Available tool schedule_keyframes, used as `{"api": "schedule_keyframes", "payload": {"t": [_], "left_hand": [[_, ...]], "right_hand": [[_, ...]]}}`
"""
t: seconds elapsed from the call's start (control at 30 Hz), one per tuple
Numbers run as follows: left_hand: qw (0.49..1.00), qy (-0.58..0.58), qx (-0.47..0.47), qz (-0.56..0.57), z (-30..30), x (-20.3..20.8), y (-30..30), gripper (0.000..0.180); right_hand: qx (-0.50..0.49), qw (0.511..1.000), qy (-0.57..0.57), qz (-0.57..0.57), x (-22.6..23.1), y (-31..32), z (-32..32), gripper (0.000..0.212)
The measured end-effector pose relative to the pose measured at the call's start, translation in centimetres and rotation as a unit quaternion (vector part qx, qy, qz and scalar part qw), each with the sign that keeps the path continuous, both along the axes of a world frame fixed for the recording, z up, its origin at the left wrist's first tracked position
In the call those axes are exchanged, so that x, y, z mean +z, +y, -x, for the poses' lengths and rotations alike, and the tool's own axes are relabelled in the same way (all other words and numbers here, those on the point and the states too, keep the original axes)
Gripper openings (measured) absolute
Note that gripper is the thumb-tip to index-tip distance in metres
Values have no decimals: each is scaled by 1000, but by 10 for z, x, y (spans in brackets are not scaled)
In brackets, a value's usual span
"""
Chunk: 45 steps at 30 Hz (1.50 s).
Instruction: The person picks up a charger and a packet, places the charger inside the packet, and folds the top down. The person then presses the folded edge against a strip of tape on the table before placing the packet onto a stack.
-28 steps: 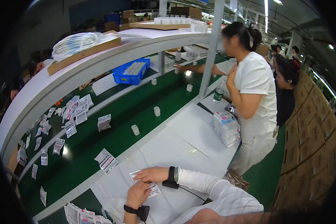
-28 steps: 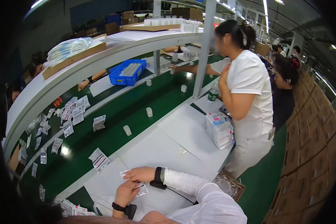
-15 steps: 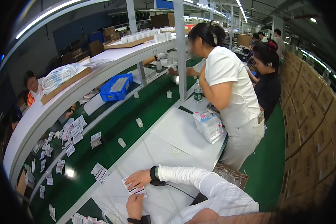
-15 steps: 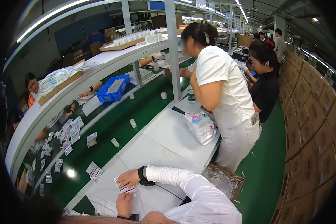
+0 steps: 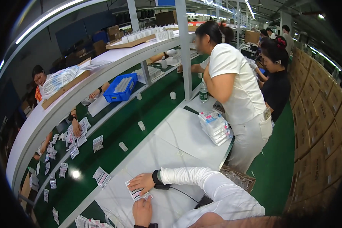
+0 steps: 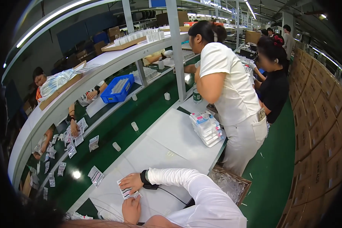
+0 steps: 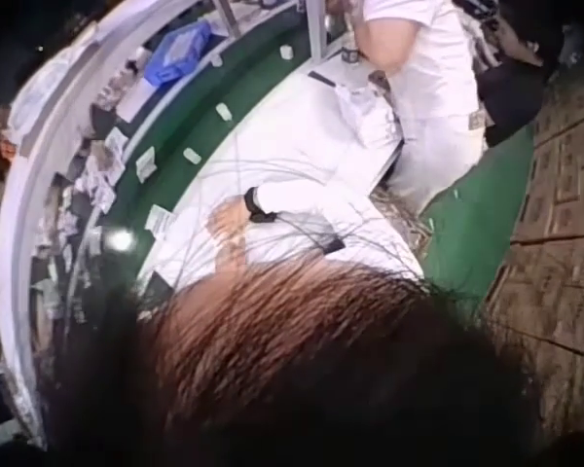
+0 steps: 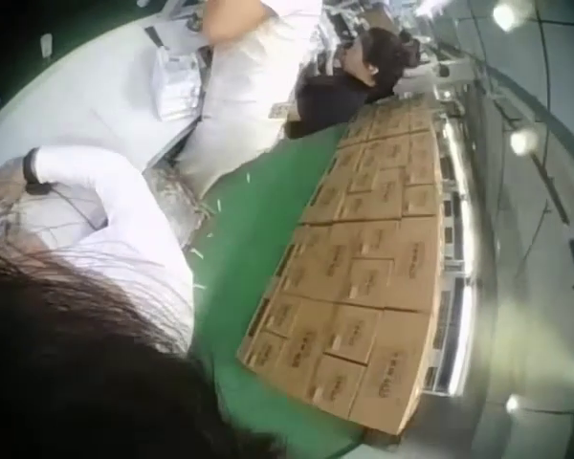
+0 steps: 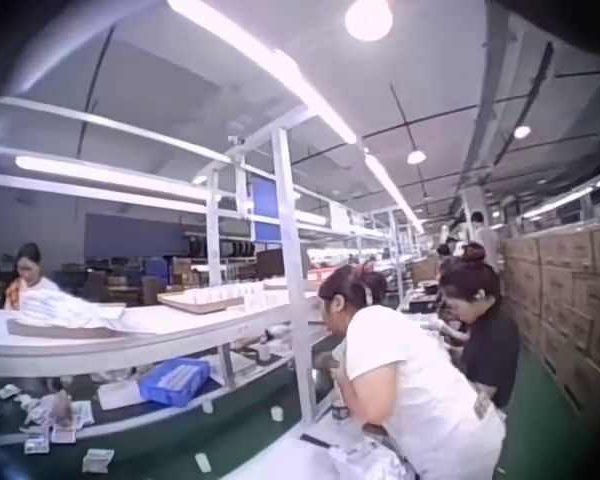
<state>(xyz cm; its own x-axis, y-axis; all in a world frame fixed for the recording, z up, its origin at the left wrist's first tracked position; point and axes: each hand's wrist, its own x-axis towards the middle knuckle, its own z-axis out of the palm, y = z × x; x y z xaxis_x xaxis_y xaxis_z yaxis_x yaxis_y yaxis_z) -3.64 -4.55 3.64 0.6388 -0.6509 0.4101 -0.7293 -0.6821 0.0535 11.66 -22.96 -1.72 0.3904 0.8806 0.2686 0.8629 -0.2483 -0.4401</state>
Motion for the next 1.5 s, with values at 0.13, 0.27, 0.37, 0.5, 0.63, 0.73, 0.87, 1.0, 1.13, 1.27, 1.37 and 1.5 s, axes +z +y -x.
{"api": "schedule_keyframes", "payload": {"t": [0.13, 0.27, 0.37, 0.5, 0.63, 0.73, 0.87, 1.0, 1.13, 1.27, 1.37, 1.5], "left_hand": [[999, -41, -13, -31, 6, 2, -1, 39], [999, -42, -10, -28, -2, 1, -3, 39], [1000, 12, 14, 9, -9, 2, -4, 38], [996, 63, 28, 48, -25, 1, -6, 35], [991, 103, 11, 81, -37, -12, -5, 30], [986, 130, 10, 104, -29, -24, -1, 27], [977, 205, 25, 45, -26, -58, 3, 33], [970, 235, 23, 49, -12, -75, 1, 34], [965, 258, 13, 44, 0, -87, 0, 35], [965, 259, -9, 42, 0, -92, -7, 35], [968, 246, -30, 42, -5, -91, -16, 36], [974, 216, -47, 44, -12, -87, -29, 37]], "right_hand": [[-14, 998, -47, 38, -2, -4, 2, 66], [-4, 998, -56, 9, -1, -5, 5, 61], [-15, 998, -65, -1, -1, -7, 5, 56], [-29, 998, -48, -10, -3, -8, 8, 52], [-43, 996, -79, -14, 1, -9, 14, 54], [-49, 994, -98, -21, 11, -12, 22, 55], [-65, 994, -87, -28, 14, -20, 24, 56], [-62, 996, -62, -22, 19, -22, 27, 57], [-62, 997, -51, -24, 24, -23, 26, 58], [-69, 996, -41, -34, 24, -25, 28, 57], [-71, 996, -34, -34, 23, -25, 28, 57], [-75, 994, -61, -42, 23, -22, 31, 55]]}}
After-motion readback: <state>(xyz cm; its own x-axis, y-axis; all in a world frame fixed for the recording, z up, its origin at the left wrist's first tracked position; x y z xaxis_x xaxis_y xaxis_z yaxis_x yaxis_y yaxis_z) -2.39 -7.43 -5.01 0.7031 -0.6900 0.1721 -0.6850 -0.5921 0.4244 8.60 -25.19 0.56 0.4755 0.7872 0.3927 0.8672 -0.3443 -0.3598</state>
